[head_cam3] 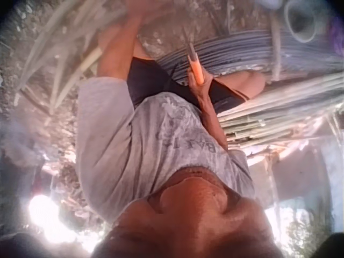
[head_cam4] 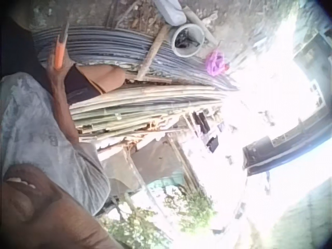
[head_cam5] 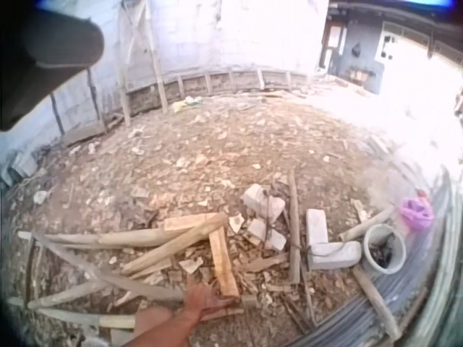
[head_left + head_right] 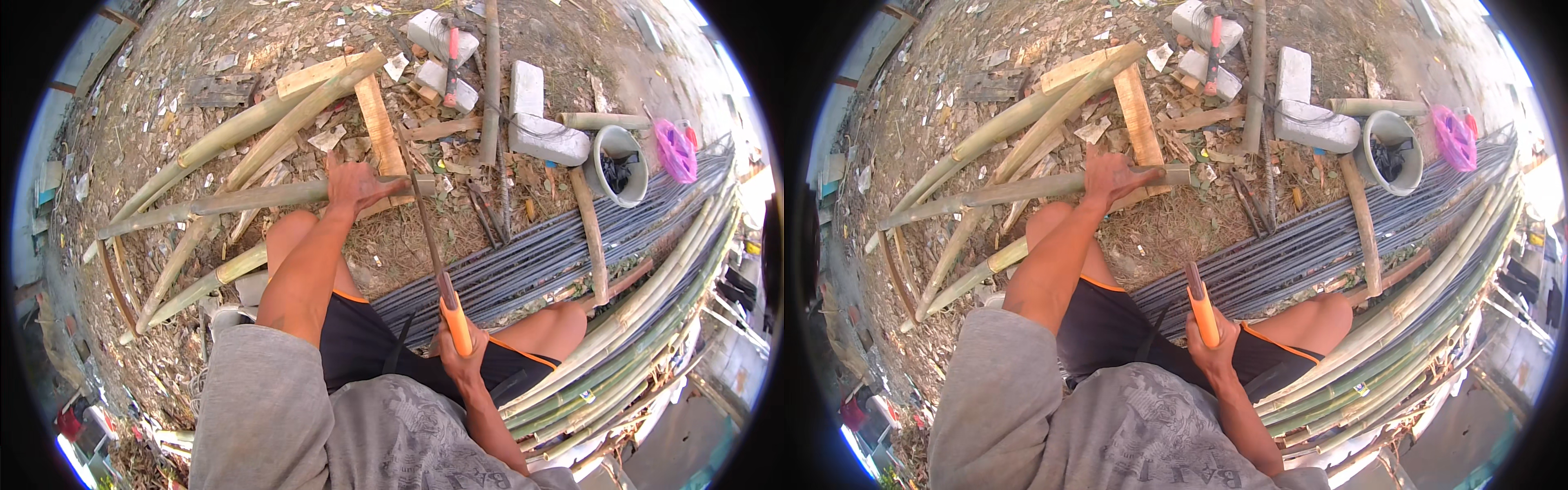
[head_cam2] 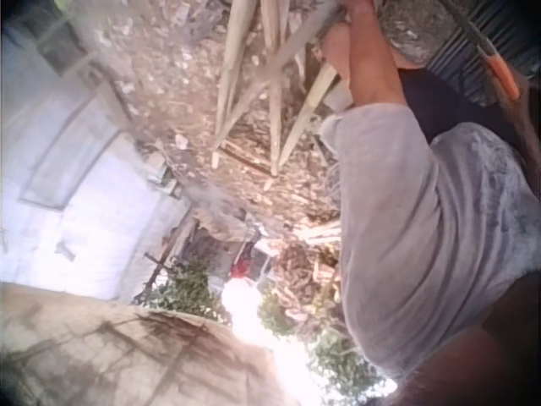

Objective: The person builds a structure using bamboo poles, first using a handsaw to cut a pole, then using pliers and wire to secure the poles together at an intersection.

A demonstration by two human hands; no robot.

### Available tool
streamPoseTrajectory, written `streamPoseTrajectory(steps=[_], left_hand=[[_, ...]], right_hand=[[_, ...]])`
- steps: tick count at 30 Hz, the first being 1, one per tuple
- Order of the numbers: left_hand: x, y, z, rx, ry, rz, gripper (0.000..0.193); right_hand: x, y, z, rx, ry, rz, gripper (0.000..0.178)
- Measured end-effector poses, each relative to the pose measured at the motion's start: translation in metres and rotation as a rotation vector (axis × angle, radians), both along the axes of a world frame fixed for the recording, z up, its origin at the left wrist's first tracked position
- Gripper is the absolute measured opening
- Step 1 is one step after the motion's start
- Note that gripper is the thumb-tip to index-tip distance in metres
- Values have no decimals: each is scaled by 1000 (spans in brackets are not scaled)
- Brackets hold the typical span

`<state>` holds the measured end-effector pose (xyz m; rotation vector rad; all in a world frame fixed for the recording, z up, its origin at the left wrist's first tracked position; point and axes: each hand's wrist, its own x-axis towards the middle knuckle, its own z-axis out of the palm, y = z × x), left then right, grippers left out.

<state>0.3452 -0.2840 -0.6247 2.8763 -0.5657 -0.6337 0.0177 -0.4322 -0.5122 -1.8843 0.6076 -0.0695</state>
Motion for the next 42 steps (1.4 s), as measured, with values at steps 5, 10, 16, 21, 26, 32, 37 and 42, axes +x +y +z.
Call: streamPoseTrajectory(steps=[5,10,16,21,26,32,37,42], left_hand=[[-2,-3,-11,-86,-132,-38,100],[-1,4,-15,-32,-33,-31,107],[-1,0,-17,-113,-86,-44,99],[-3,6,-14,-71,-34,-50,102],[-1,0,-16,-92,-78,6,89],[-4,-3,-30,-140,-164,-7,77],[-4,4,-28,-135,-146,31,68],[-3,-3,-28,-135,-170,-25,63]], right_hand=[[37,-4,-18,-67,-4,-11,9],[37,1,-15,35,17,-29,10],[48,-6,-15,39,-13,-18,9],[61,6,-16,5,18,7,10],[0,-1,7,3,-19,-23,15],[67,-1,-23,19,20,-23,19],[-15,14,24,-136,-17,-10,9],[36,11,5,-53,7,-31,9]])
